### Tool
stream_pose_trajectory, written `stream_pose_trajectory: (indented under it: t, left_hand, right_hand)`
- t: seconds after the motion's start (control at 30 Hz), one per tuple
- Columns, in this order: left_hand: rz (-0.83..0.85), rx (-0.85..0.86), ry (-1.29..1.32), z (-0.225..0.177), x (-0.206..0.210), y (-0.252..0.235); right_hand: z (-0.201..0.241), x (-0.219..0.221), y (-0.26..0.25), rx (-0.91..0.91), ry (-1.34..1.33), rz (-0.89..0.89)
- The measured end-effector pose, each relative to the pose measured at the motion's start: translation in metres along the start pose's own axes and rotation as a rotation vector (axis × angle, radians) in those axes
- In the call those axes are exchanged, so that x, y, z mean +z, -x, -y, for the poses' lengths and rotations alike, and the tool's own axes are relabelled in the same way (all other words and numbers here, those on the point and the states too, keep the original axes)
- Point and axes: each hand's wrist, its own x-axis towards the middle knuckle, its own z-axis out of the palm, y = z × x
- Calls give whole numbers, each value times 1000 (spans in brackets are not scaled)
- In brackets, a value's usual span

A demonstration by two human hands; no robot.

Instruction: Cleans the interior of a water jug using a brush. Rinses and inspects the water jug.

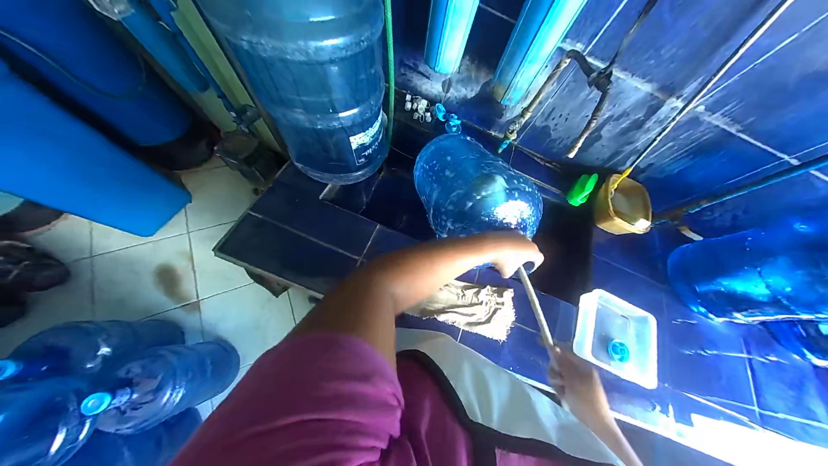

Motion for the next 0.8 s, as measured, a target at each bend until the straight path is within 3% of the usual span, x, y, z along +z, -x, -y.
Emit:
stream_pose_trajectory:
  t: [0.07, 0.1, 0.2, 0.27, 0.33, 0.4, 0.43, 0.47, 0.57, 0.63, 0.67, 0.7, 0.73, 0.8]
  left_hand:
    - [-188, -5, 57, 3, 19, 0]
    - [-212, -5, 71, 3, 23, 0]
    - [-129, 41, 10, 3, 20, -7]
    - [-65, 65, -3, 4, 13, -8]
    - [-100, 63, -2, 5, 18, -8]
    - [-175, 29, 42, 2, 23, -5]
    - [-201, 20, 69, 2, 26, -2]
    - [-209, 22, 77, 2, 27, 1]
    - [-14, 28, 8, 1, 6, -3]
    - [227, -38, -34, -9, -25, -8]
    - [273, -64, -19, -11, -33, -10]
    - [209, -69, 6, -9, -28, -13]
    - [33, -58, 39, -2, -11, -15]
    - [-358, -59, 102, 9, 30, -15]
  right_hand:
    - [-5, 14, 2, 107, -385, 92]
    - [-7, 16, 2, 77, -309, 51]
    - [-4, -18, -7, -217, 522, -151]
    - [0, -29, -12, -313, 645, -171]
    - [-1, -17, -8, -127, 370, -88]
    - [-9, 2, -6, 53, -177, 28]
    - [-10, 9, -5, 90, -294, 42]
    - [-11, 11, -5, 54, -221, 7]
    - [-10, -12, -13, -193, 443, -133]
    - [-4, -16, -14, -218, 490, -148]
    - [-4, -12, -13, -146, 375, -123]
    - [-3, -7, -11, -56, 166, -85]
    - [-2, -2, -11, 33, -72, -37]
    - [-3, 2, -15, 82, -212, -11]
